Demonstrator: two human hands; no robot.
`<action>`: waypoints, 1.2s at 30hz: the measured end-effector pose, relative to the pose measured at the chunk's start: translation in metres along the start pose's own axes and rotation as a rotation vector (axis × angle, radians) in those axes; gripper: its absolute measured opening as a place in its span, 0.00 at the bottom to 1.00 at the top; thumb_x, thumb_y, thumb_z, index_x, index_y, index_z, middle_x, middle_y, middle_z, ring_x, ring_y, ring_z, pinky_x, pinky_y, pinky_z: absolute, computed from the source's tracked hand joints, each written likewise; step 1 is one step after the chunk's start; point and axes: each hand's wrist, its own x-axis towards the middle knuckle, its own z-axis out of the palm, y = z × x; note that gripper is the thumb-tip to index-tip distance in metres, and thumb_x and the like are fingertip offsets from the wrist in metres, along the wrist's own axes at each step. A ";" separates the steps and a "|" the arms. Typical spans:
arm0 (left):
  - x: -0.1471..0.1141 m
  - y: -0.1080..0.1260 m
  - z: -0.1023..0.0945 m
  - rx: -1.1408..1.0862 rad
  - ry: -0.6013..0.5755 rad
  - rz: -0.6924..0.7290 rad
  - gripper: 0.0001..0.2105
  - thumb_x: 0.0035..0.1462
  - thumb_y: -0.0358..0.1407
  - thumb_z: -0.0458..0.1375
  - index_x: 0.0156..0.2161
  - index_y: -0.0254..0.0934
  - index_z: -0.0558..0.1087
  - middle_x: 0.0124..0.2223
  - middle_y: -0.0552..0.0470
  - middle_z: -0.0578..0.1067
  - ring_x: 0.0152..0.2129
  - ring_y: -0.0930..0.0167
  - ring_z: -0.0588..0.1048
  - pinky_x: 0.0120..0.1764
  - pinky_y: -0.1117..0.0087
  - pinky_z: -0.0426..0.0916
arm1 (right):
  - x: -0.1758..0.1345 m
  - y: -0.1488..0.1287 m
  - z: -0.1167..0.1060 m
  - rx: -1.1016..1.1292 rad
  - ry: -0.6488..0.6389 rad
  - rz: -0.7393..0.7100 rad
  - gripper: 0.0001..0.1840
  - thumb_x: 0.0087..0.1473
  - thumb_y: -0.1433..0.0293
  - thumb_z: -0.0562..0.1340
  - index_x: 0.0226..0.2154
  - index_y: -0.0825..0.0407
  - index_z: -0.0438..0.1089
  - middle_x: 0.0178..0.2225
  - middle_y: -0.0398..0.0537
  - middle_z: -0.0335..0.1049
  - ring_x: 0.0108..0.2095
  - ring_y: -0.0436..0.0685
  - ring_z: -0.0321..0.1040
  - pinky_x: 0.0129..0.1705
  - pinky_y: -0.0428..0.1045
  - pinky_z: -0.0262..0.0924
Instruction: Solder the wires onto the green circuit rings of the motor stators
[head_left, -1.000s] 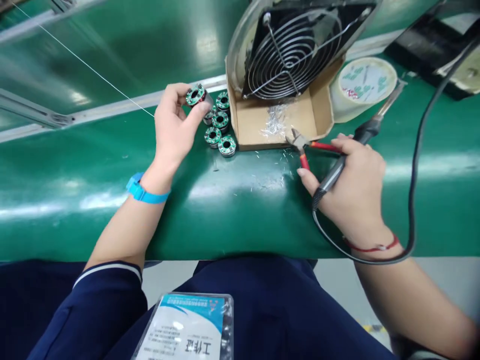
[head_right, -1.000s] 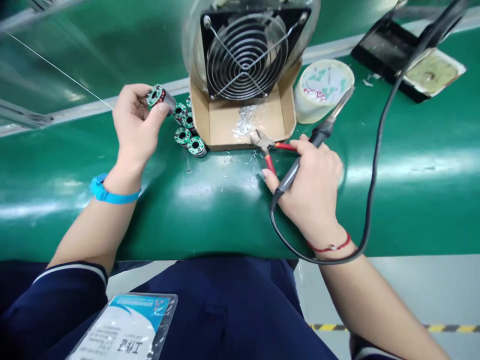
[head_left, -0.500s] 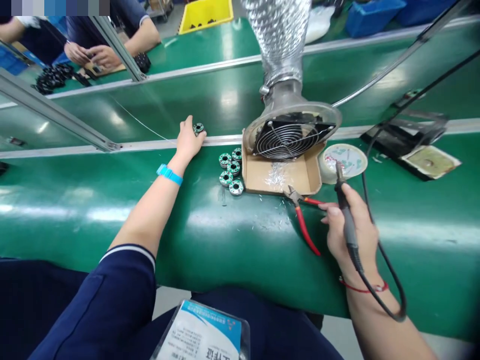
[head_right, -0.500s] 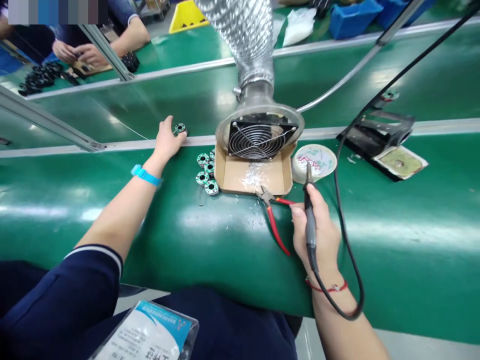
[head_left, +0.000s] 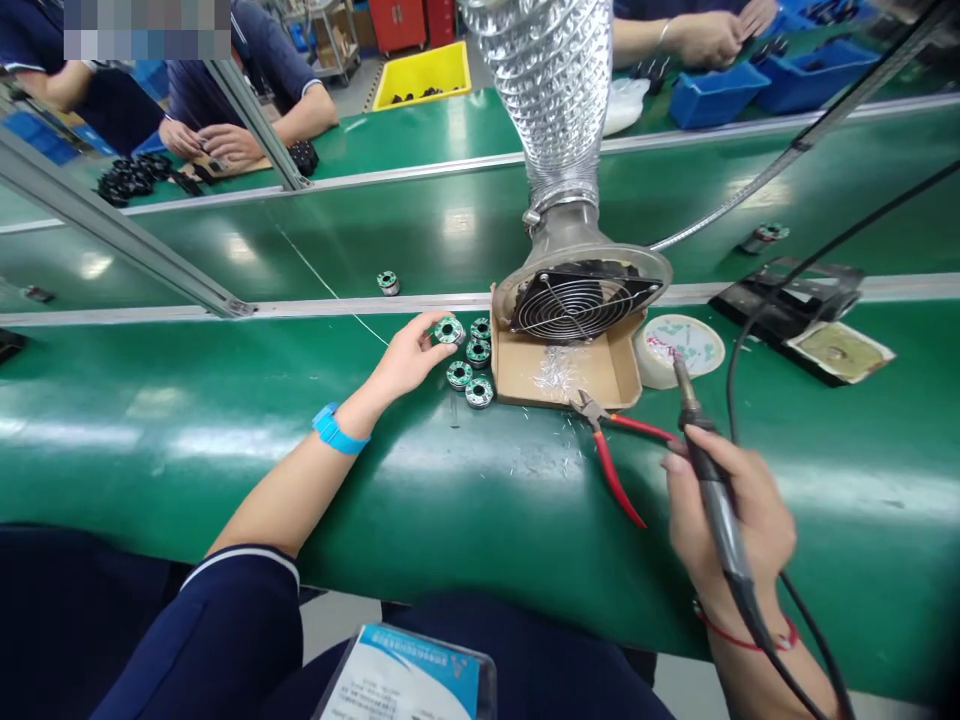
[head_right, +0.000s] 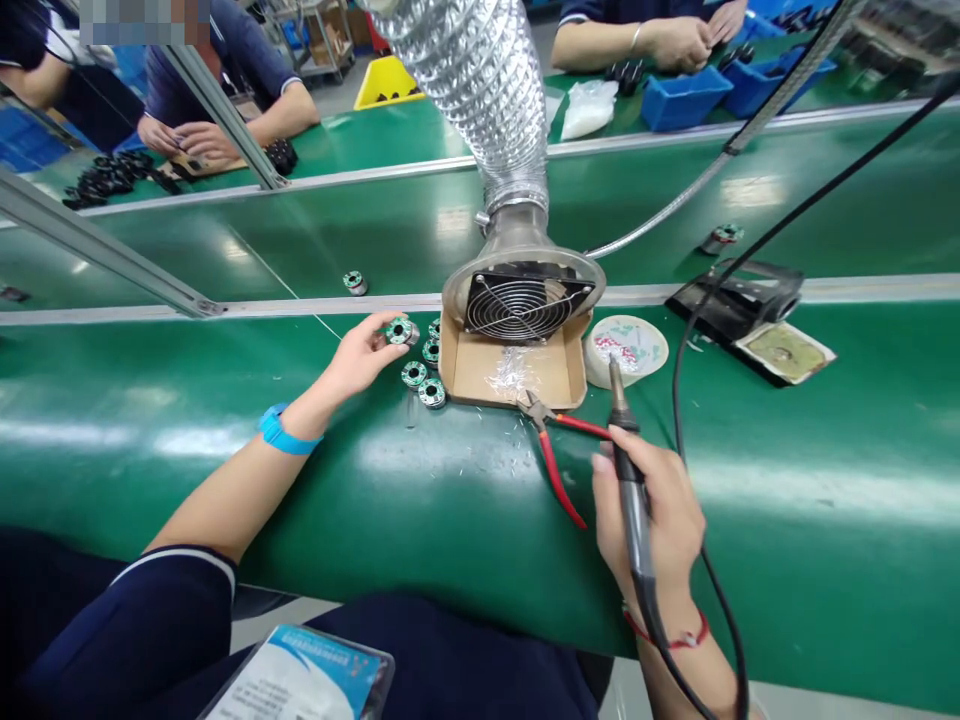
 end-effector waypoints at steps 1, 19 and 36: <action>-0.009 0.006 -0.001 -0.041 -0.018 0.002 0.22 0.60 0.35 0.60 0.59 0.37 0.69 0.32 0.54 0.70 0.24 0.74 0.63 0.31 0.70 0.64 | -0.005 -0.007 -0.001 0.046 0.003 0.007 0.23 0.54 0.67 0.68 0.54 0.39 0.74 0.43 0.48 0.80 0.38 0.63 0.78 0.43 0.62 0.74; -0.102 0.086 0.040 -0.242 -0.495 0.288 0.19 0.64 0.40 0.63 0.57 0.38 0.74 0.32 0.57 0.64 0.24 0.77 0.62 0.27 0.75 0.60 | 0.040 -0.095 0.009 0.407 -0.616 0.271 0.25 0.56 0.70 0.66 0.56 0.46 0.65 0.34 0.39 0.74 0.35 0.49 0.73 0.45 0.50 0.72; -0.103 0.078 0.053 -0.160 -0.439 0.324 0.18 0.63 0.43 0.63 0.54 0.38 0.72 0.36 0.54 0.71 0.28 0.75 0.67 0.29 0.72 0.62 | 0.022 -0.086 0.018 0.468 -0.504 0.267 0.23 0.58 0.68 0.64 0.54 0.45 0.61 0.36 0.41 0.73 0.37 0.50 0.73 0.46 0.50 0.71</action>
